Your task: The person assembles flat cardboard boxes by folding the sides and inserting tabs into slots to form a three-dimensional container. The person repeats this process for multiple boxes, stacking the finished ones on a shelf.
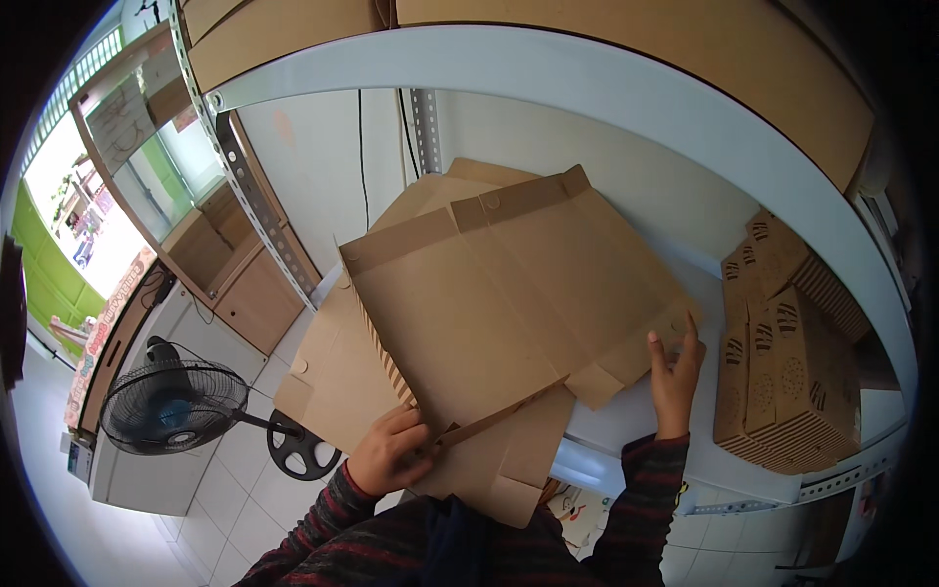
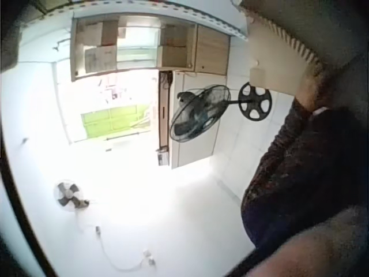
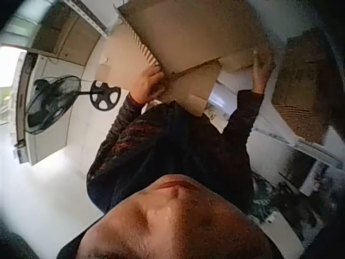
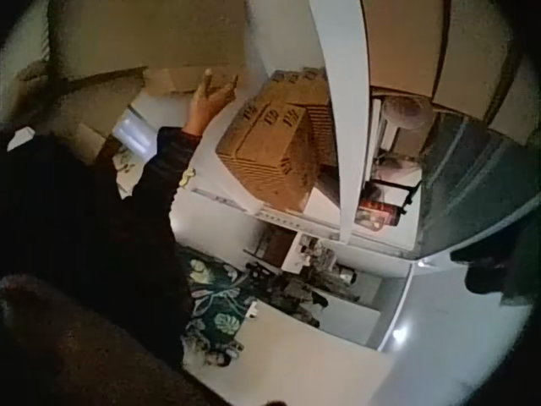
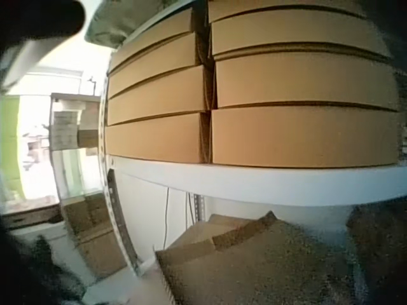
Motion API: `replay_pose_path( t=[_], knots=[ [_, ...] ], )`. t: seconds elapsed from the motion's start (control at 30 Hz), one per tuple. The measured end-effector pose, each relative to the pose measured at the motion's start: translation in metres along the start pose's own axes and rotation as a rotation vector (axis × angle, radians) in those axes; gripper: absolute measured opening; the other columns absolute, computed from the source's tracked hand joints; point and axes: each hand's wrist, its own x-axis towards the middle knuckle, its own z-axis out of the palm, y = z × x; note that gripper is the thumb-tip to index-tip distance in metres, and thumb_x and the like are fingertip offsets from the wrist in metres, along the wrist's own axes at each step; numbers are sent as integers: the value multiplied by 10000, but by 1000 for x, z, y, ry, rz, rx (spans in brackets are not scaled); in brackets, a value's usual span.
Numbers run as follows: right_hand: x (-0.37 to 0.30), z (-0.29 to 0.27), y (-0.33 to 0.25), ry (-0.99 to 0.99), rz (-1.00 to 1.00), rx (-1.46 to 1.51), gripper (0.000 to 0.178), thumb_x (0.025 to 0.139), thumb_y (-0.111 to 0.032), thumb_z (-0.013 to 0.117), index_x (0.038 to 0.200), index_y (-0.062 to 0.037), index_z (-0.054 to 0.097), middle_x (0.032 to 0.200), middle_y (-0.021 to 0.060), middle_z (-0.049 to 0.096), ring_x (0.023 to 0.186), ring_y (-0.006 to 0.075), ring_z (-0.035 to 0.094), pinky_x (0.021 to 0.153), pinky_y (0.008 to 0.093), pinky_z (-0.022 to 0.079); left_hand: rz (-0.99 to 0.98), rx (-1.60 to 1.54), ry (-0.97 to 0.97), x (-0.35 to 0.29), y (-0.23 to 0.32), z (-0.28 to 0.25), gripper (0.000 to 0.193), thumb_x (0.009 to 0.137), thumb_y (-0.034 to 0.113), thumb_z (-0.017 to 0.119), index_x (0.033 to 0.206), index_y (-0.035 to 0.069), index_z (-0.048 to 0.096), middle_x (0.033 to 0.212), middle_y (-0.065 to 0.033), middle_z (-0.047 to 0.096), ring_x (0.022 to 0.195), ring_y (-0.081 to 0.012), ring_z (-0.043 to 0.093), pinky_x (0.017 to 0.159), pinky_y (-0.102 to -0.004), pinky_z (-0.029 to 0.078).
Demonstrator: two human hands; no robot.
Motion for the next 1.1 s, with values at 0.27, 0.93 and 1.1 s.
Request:
replay_pose_path(
  t=[0.27, 0.93, 1.1],
  knots=[
    [-8, 3, -10, -170, 83, 609, 680, 878, -203, 691, 1442, -32, 352, 1425, 196, 377, 1255, 256, 451, 998, 363, 427, -275, -204, 188, -11, -2, -31, 501, 849, 191, 683, 1269, 14, 476, 845, -87, 547, 777, -204, 568, 730, -323, 470],
    [-11, -32, -76, -7, -585, 214, 506, 941, -91, 510, 1415, 40, 391, 1434, 214, 445, 1321, 308, 445, 1074, 353, 338, -523, -791, 542, -11, -76, -46, 708, 829, 275, 657, 1409, 94, 294, 1246, -95, 530, 1104, -218, 534, 851, -345, 462],
    [56, -23, -68, -271, -485, 536, 512, 926, -96, 558, 1402, 31, 417, 1457, 156, 429, 1327, 243, 426, 1092, 349, 324, -362, -1343, 531, -25, -36, -39, 1103, 700, 609, 751, 1476, 157, 111, 1413, -124, 389, 1198, -251, 476, 985, -440, 391]
  ],
)
